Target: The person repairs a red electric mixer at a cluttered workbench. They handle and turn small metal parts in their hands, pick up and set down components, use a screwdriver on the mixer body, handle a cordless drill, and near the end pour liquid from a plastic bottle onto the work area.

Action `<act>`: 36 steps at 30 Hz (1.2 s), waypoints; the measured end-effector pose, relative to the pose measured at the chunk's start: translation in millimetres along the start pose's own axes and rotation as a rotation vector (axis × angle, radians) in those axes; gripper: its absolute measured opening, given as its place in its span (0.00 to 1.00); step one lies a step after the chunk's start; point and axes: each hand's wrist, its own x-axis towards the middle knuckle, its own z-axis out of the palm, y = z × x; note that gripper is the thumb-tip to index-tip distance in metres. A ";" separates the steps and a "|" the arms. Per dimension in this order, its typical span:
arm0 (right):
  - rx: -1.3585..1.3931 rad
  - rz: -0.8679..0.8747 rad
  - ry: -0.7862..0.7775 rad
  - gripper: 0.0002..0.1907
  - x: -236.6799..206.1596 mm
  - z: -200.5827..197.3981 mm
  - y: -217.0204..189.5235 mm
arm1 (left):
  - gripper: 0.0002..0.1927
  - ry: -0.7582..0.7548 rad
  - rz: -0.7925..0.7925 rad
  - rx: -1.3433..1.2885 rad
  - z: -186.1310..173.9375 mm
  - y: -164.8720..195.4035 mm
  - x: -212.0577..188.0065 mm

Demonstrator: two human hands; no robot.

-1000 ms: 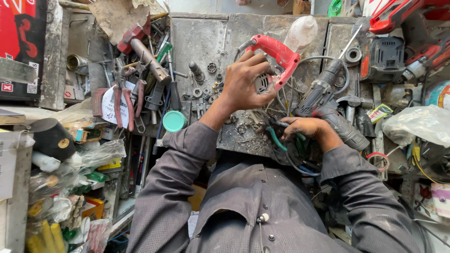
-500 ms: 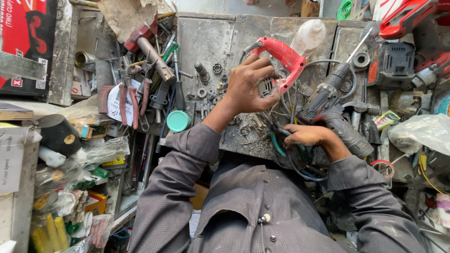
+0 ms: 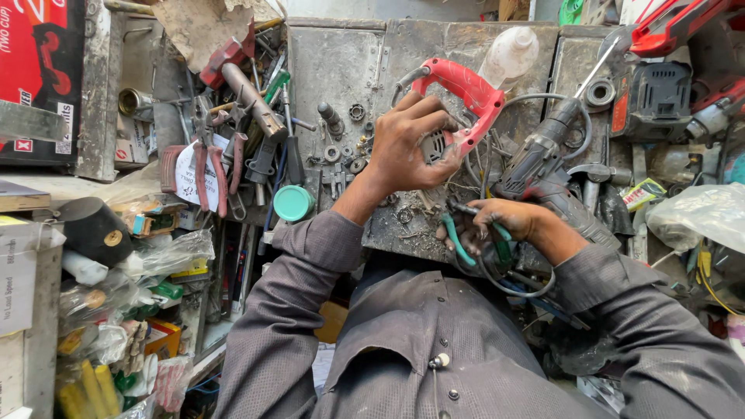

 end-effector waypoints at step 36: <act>0.723 -0.247 0.255 0.06 138.6 175.1 61.7 | 0.15 -0.021 0.063 0.057 25.8 10.2 17.9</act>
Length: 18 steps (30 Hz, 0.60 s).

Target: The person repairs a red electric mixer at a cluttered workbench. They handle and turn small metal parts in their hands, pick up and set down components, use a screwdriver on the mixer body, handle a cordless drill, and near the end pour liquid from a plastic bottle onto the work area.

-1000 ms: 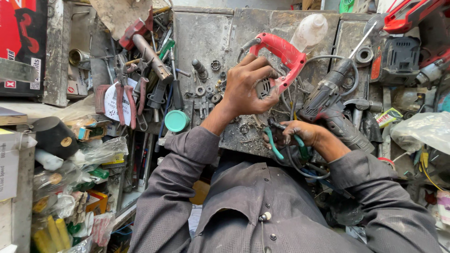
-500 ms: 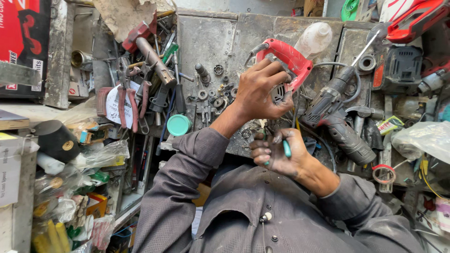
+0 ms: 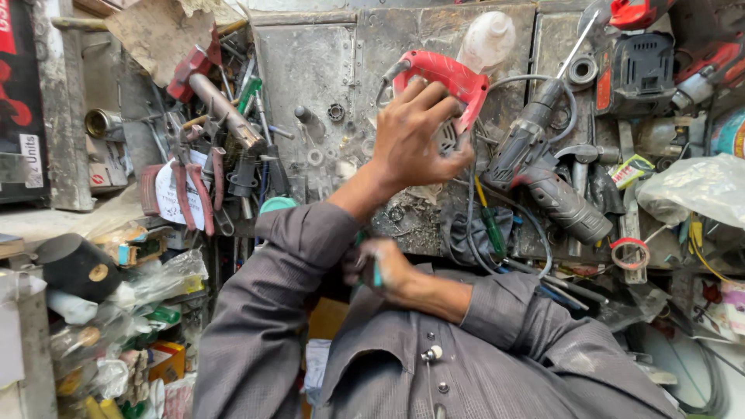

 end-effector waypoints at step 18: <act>-0.138 0.013 -0.200 0.30 -141.4 -42.6 -95.2 | 0.21 -0.206 0.042 -0.029 -3.7 -17.4 9.6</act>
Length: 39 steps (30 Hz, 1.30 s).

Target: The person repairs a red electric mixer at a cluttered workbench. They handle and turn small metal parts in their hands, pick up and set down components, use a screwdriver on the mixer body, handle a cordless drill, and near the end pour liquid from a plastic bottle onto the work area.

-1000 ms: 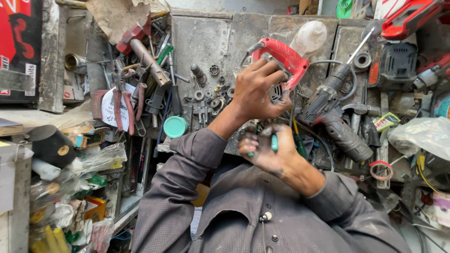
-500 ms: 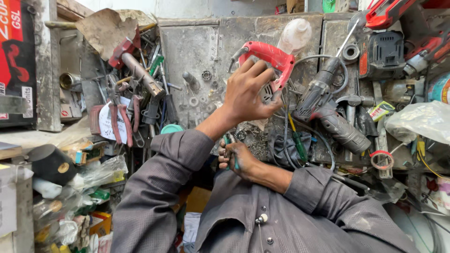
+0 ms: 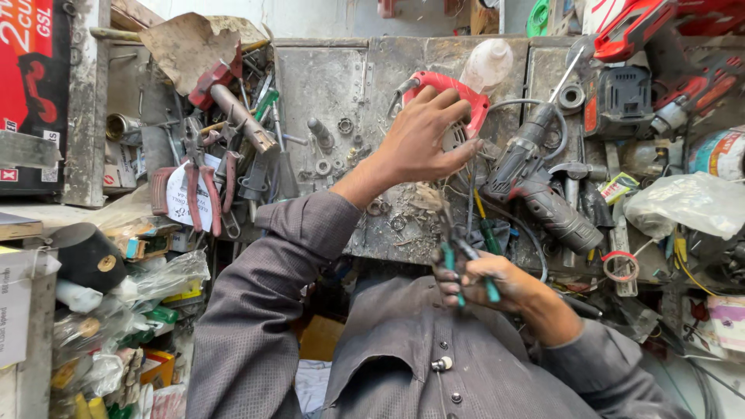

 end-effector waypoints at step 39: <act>-2.252 -0.558 1.405 0.34 -12.2 43.1 -194.6 | 0.13 0.216 -0.051 -0.063 9.9 4.3 -3.4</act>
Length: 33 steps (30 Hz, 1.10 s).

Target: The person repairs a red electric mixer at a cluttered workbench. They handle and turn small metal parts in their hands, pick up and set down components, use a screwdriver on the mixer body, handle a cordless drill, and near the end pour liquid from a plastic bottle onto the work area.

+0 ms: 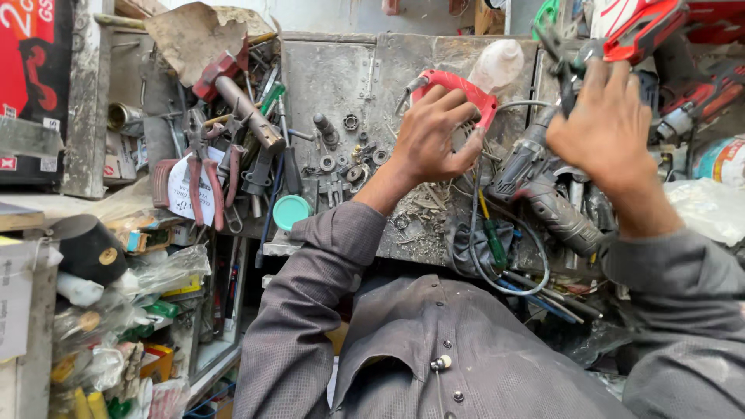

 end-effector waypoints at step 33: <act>-0.549 -0.268 -0.043 0.32 -142.5 61.8 -74.5 | 0.10 0.009 -0.012 0.038 5.9 3.0 0.8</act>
